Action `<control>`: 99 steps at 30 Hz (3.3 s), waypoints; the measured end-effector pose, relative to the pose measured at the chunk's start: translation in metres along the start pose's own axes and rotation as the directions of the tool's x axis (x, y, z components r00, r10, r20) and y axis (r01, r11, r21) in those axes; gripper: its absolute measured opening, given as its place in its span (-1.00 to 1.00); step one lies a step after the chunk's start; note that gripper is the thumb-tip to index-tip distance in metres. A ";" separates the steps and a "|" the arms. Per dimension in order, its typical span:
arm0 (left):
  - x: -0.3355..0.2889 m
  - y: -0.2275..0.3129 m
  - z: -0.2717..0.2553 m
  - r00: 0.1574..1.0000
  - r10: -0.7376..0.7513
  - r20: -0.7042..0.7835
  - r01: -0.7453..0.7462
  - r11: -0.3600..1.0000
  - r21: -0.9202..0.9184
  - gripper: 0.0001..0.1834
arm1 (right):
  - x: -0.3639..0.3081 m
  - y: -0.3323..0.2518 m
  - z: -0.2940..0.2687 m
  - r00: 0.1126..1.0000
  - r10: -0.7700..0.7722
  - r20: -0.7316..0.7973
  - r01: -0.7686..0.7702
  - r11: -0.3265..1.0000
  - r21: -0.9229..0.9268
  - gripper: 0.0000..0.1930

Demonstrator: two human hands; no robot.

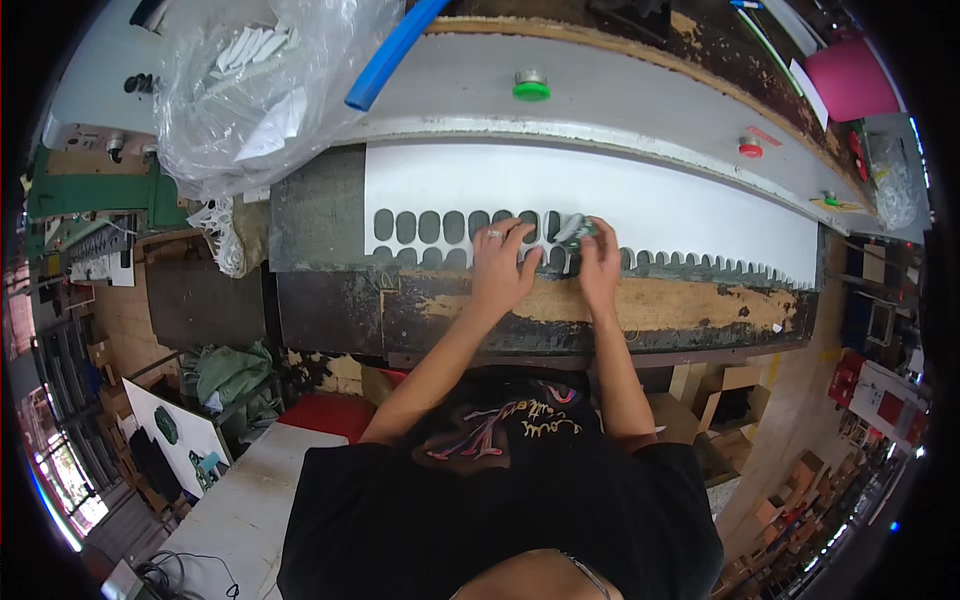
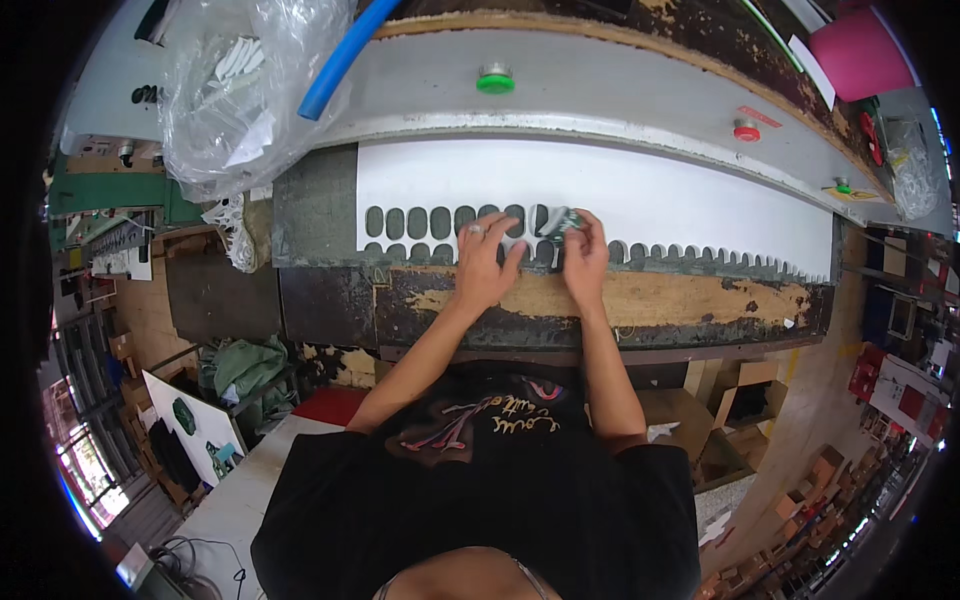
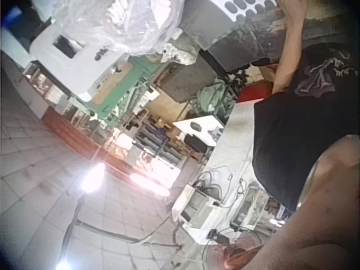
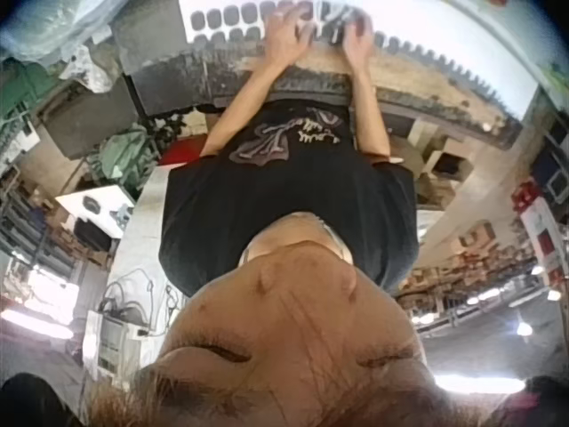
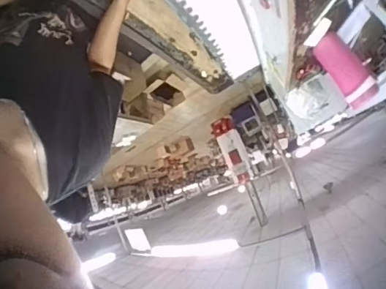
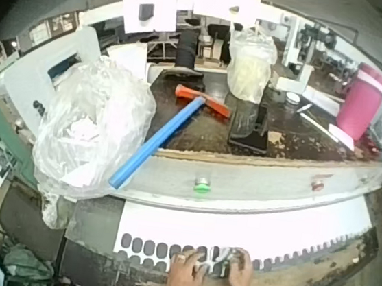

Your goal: Using a template and hammer to punch out components from a material sheet on a manufacturing machine table.

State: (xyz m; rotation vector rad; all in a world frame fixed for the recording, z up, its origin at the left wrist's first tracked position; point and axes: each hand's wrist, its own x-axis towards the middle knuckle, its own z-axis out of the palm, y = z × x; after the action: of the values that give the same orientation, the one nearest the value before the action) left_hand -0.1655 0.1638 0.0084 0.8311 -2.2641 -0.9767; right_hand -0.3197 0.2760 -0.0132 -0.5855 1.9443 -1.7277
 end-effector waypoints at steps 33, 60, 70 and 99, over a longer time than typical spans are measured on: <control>0.037 0.017 0.042 0.972 -0.235 0.000 0.235 0.971 0.051 -0.35 | -0.064 0.001 -0.004 0.957 0.278 0.085 -0.276 0.777 0.566 -0.82; 0.015 0.031 0.055 0.996 0.075 -0.053 -0.043 0.888 0.459 -0.86 | -0.065 -0.005 -0.022 0.938 0.347 -0.002 -0.277 0.754 0.596 -0.78; 0.000 0.073 -0.003 0.975 -0.222 0.009 0.221 0.962 -0.158 -0.71 | -0.070 -0.003 -0.023 0.945 0.327 -0.001 -0.291 0.842 0.455 -0.85; -0.006 0.078 -0.023 0.935 -0.355 -0.025 0.184 0.542 -0.820 -0.49 | -0.068 -0.056 0.030 0.990 0.037 0.137 -0.108 0.823 0.558 -0.53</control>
State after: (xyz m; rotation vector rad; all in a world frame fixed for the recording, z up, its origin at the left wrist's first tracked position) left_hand -0.1712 0.2004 0.0809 0.7897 -1.2563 -1.7949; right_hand -0.2471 0.2866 0.0438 -0.3737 1.2500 -2.0361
